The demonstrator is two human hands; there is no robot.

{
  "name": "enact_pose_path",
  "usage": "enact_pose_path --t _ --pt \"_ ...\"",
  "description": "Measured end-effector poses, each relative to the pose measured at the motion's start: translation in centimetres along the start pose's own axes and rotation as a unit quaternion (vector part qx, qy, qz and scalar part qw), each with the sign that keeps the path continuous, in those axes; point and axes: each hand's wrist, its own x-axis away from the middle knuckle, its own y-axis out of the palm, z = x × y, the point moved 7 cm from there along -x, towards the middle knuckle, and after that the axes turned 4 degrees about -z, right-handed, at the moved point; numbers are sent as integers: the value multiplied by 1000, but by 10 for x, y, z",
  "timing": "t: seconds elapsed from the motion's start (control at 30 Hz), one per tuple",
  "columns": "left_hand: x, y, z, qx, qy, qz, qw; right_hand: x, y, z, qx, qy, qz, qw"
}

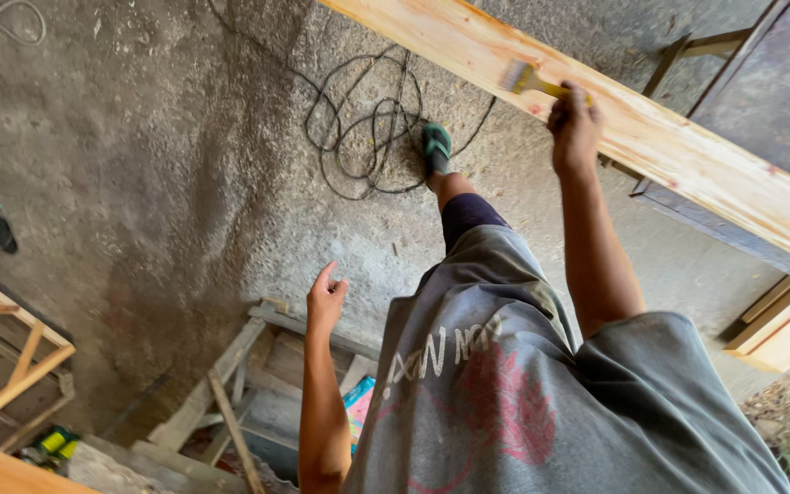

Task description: The person applies a clear finish to a long wooden plank using a paintbrush. They repeatedly dip the brush into a can of finish and spread it along the plank's surface, occasionally repositioning the plank to reach different sections.

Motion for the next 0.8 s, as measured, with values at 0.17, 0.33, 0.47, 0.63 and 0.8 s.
enact_pose_path --t 0.17,0.33,0.47,0.63,0.8 --pt "-53 -41 36 -93 41 5 995 -57 106 98 96 10 -43 994" --pt "-82 -106 52 -141 -25 -22 989 -104 183 193 163 52 11 985" --pt "-103 -166 76 -169 -30 -15 985 -133 234 243 190 47 37 980" --pt "-150 -205 135 -185 -48 -40 981 -141 254 266 213 27 65 974" --pt "-207 -222 198 -253 -82 -102 959 -85 173 227 323 0 196 926"
